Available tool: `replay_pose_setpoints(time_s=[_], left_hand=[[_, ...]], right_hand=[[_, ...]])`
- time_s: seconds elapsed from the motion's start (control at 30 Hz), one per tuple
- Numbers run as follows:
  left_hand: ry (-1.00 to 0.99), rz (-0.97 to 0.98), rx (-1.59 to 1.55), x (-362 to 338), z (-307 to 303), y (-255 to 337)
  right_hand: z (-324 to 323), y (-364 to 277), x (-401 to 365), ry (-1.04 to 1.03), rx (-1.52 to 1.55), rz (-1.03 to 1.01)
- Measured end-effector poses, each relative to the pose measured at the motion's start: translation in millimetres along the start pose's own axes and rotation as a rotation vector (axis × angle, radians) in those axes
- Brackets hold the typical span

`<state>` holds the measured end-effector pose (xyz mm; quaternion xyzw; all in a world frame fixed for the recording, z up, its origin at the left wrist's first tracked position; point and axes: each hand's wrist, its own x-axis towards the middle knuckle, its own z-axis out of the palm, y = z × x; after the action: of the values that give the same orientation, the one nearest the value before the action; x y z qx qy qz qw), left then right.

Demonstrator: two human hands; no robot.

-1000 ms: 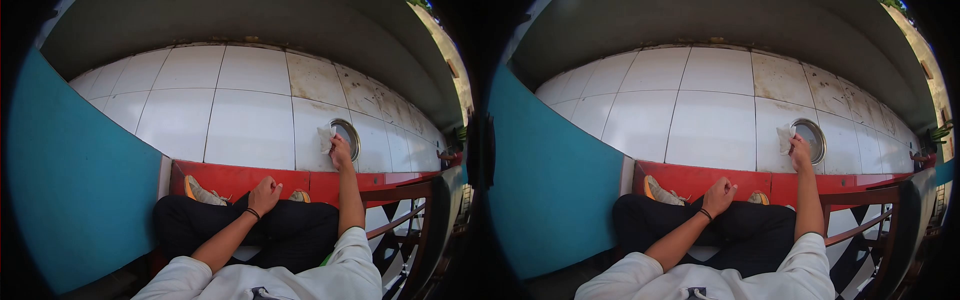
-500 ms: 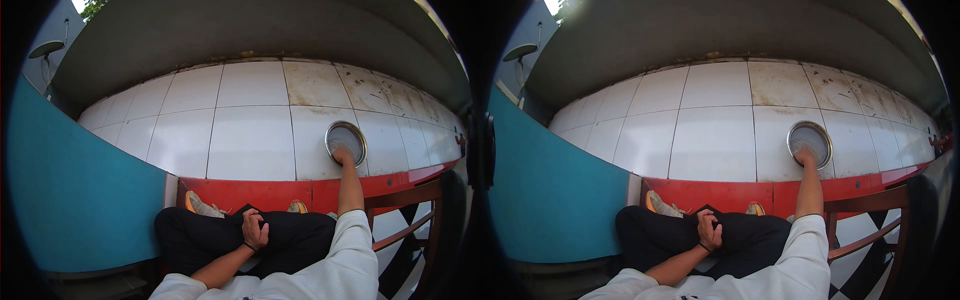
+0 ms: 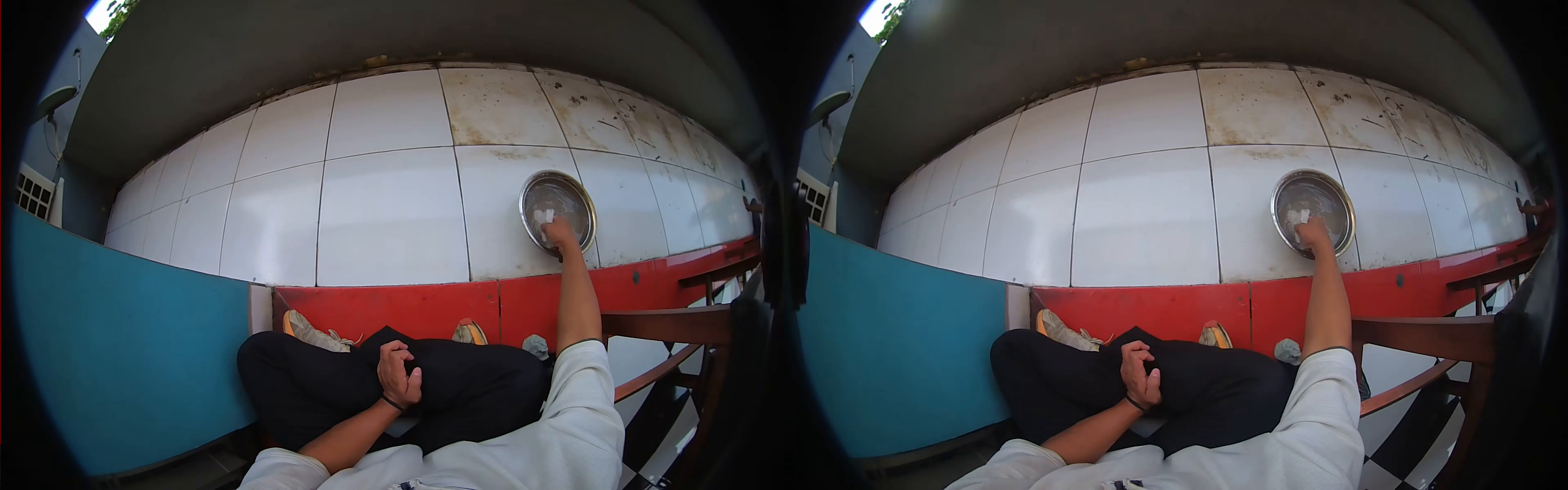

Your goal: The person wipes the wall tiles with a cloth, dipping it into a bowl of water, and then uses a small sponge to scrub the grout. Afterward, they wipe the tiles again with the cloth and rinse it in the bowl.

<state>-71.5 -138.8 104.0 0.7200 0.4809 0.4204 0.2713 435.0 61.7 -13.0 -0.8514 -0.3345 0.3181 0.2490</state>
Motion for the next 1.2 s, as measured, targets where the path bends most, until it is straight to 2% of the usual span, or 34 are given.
replay_pose_setpoints(time_s=[0.07, 0.17, 0.23, 0.3, 0.37, 0.5, 0.57, 0.67, 0.77, 0.8, 0.9, 0.93, 1.03, 1.07, 1.17, 1.2], left_hand=[[-0.005, 0.013, -0.009, 0.4, 0.8, -1.5], [-0.005, 0.005, -0.027, -4.3, 1.2, -3.5], [-0.004, 0.001, -0.035, -4.3, 0.9, -4.5], [0.000, 0.000, -0.045, -5.0, 1.3, -4.8], [0.011, 0.030, -0.055, -5.6, 1.6, -7.2], [0.014, 0.011, -0.070, -7.8, 4.1, -8.5], [0.013, 0.012, -0.068, -9.4, 5.2, -9.2], [0.004, 0.008, -0.072, -9.1, 5.4, -9.2], [0.010, 0.024, -0.059, -9.2, 7.2, -10.1], [0.017, 0.035, -0.051, -8.8, 7.7, -11.3], [0.025, 0.039, -0.053, -8.8, 9.2, -12.9], [0.025, 0.040, -0.057, -8.8, 9.5, -13.5], [0.014, 0.036, -0.075, -11.2, 10.3, -14.3], [0.005, 0.032, -0.082, -12.7, 9.9, -15.0], [-0.005, 0.035, -0.077, -9.4, 9.2, -12.0], [-0.005, 0.033, -0.069, -9.4, 7.8, -10.6]], right_hand=[[1.5, 2.3, -11.9, -0.109, 0.141, -0.020], [3.5, -9.6, -24.6, -0.017, 0.418, 0.114], [12.2, -0.1, -7.5, 0.080, 0.430, 0.077], [-1.7, -37.6, -46.1, -0.054, 0.927, 0.143], [4.0, -34.8, -41.6, -0.109, 0.994, 0.175], [-6.2, -28.8, -38.4, -0.183, 1.356, 0.117], [-13.8, -38.0, -46.4, -0.231, 1.398, 0.239], [-10.8, -43.3, -46.9, -0.188, 1.645, 0.146], [-7.3, -55.6, -39.8, -0.104, 1.844, 0.227], [-12.1, -62.8, -46.2, -0.116, 1.964, 0.196], [-24.1, -80.6, -57.7, -0.050, 1.800, 0.158], [-26.5, -88.4, -59.8, 0.062, 1.804, 0.216], [-32.7, -87.5, -54.3, 0.096, 1.720, 0.143], [-29.2, -93.8, -51.8, 0.236, 1.504, 0.357], [-37.8, -92.0, -41.8, 0.206, 1.397, 0.334], [-47.4, -102.4, -49.1, 0.224, 1.395, 0.252]])
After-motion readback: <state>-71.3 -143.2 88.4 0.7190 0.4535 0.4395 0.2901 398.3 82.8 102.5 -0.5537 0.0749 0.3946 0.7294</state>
